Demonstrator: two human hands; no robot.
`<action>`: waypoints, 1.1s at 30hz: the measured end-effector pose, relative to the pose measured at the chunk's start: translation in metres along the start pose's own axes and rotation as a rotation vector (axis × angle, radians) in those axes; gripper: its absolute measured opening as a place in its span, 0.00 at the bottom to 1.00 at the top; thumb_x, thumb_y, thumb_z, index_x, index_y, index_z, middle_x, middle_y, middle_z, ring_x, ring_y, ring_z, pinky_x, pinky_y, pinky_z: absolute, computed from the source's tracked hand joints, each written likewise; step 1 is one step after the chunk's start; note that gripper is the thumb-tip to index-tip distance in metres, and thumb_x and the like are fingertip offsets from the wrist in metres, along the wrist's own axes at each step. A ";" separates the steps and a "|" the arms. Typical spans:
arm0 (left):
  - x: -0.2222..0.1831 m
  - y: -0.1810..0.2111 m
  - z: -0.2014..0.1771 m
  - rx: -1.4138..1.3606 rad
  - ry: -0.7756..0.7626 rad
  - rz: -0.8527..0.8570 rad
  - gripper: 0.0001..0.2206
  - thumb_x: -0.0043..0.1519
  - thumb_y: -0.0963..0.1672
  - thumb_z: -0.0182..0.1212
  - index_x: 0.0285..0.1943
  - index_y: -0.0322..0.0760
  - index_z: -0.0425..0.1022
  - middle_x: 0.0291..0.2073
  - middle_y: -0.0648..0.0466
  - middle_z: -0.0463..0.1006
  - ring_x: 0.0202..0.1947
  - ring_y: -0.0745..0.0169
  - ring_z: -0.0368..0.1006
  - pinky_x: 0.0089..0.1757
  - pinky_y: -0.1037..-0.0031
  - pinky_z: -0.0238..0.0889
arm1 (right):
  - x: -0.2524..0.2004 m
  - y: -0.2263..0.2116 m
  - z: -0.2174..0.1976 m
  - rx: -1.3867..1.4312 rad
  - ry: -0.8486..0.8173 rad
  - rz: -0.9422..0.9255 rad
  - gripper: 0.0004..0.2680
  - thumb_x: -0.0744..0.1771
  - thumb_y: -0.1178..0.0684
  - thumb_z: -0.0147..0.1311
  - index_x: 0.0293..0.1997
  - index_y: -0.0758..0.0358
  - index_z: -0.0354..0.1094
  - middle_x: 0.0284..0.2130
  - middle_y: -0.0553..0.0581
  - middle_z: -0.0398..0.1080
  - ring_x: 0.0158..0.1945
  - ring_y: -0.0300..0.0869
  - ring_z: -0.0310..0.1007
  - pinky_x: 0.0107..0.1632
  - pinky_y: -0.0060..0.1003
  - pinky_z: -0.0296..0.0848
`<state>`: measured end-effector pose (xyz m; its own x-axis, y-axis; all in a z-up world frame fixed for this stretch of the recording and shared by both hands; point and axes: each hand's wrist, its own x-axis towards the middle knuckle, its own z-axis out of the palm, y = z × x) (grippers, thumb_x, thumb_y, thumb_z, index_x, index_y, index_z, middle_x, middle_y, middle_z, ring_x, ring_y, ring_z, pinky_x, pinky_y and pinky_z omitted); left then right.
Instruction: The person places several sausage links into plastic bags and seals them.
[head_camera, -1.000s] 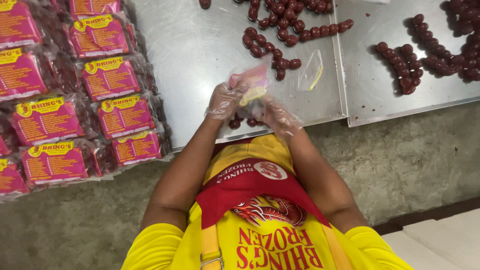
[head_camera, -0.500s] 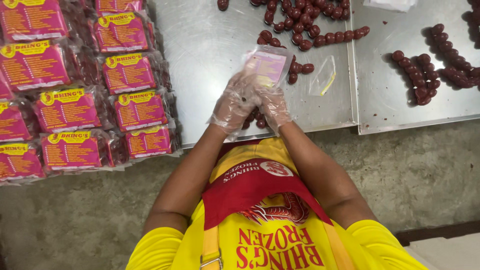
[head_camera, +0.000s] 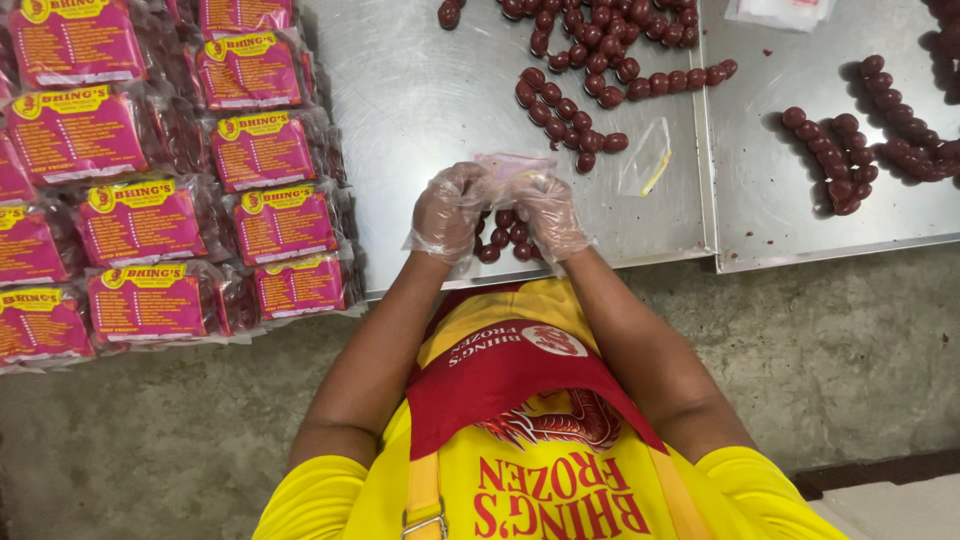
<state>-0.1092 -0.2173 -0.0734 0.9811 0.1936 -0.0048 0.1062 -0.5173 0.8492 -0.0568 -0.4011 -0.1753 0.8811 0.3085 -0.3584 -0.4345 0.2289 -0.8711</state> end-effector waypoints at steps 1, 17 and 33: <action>0.001 0.008 0.002 -0.128 -0.064 -0.127 0.12 0.61 0.44 0.69 0.52 0.39 0.77 0.46 0.49 0.80 0.44 0.60 0.76 0.41 0.73 0.74 | 0.003 0.007 0.000 0.001 0.002 0.001 0.04 0.70 0.56 0.60 0.38 0.64 0.72 0.28 0.51 0.72 0.25 0.32 0.67 0.25 0.26 0.66; 0.004 -0.013 0.035 -0.555 0.170 -0.024 0.04 0.73 0.35 0.53 0.51 0.32 0.71 0.42 0.49 0.80 0.44 0.57 0.77 0.48 0.71 0.72 | 0.033 0.078 -0.045 -1.494 0.065 -0.565 0.10 0.73 0.49 0.48 0.56 0.59 0.73 0.36 0.56 0.76 0.29 0.38 0.71 0.30 0.32 0.75; 0.012 -0.042 0.050 0.179 0.265 0.102 0.08 0.66 0.35 0.53 0.48 0.36 0.75 0.47 0.44 0.74 0.43 0.59 0.73 0.37 0.79 0.74 | 0.001 -0.011 0.002 -0.580 0.475 -0.634 0.08 0.66 0.66 0.53 0.45 0.63 0.61 0.35 0.52 0.62 0.37 0.41 0.64 0.42 0.37 0.70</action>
<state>-0.0940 -0.2350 -0.1361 0.9142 0.3317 0.2328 0.0600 -0.6788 0.7318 -0.0515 -0.4015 -0.1651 0.9580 -0.1474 0.2458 0.1927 -0.3038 -0.9331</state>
